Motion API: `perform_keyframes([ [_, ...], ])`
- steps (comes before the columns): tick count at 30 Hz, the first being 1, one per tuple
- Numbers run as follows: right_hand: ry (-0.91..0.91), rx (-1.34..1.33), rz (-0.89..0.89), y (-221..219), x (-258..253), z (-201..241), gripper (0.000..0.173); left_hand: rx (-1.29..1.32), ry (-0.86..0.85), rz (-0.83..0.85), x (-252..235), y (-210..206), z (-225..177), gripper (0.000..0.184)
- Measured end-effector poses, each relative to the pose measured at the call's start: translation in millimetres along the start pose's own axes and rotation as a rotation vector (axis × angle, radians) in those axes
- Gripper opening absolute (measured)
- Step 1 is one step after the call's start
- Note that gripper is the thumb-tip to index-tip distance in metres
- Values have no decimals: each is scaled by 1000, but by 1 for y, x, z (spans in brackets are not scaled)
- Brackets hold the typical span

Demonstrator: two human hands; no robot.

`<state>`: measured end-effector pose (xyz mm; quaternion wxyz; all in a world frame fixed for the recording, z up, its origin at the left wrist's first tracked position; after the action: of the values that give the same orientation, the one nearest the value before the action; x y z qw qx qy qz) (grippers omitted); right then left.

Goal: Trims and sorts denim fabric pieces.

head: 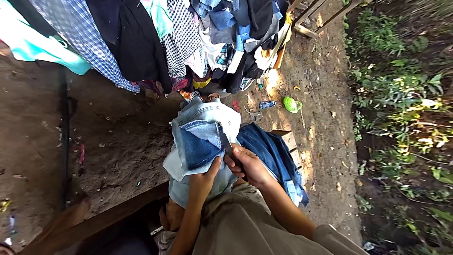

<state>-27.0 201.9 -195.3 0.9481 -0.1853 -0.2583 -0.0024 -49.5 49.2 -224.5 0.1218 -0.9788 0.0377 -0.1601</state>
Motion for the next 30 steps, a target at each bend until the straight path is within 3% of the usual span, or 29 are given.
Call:
perform_keyframes([
  [5, 347, 589, -70, 8, 13, -13, 53, 37, 64, -39, -1, 0, -4, 44],
  [10, 491, 943, -191, 22, 15, -26, 52, 42, 46, -20, -3, -1, -5, 40],
  [16, 646, 1118, -333, 21, 9, -33, 50, -34, 41, -21, 1, 5, 3, 44],
  [23, 730, 953, -283, 12, -16, -31, 36, -79, -68, 60, -7, 7, 1, 42],
  [26, 554, 498, -188, 12, -17, -32, 32, -101, -71, 69, -7, 7, 4, 42],
  [30, 126, 19, -10, 11, -16, -26, 26, -102, -68, 69, -6, 8, 6, 43],
])
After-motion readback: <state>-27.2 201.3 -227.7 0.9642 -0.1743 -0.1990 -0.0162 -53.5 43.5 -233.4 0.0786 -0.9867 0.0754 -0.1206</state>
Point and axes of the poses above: each hand's wrist, its own x-axis away from the middle knuckle, its own y-axis out of the back of the hand, z = x × y, the point moved 3 cm from there along -x, towards the middle knuckle, and after that the axes turned 3 degrees about x, right-handed, at the moved point
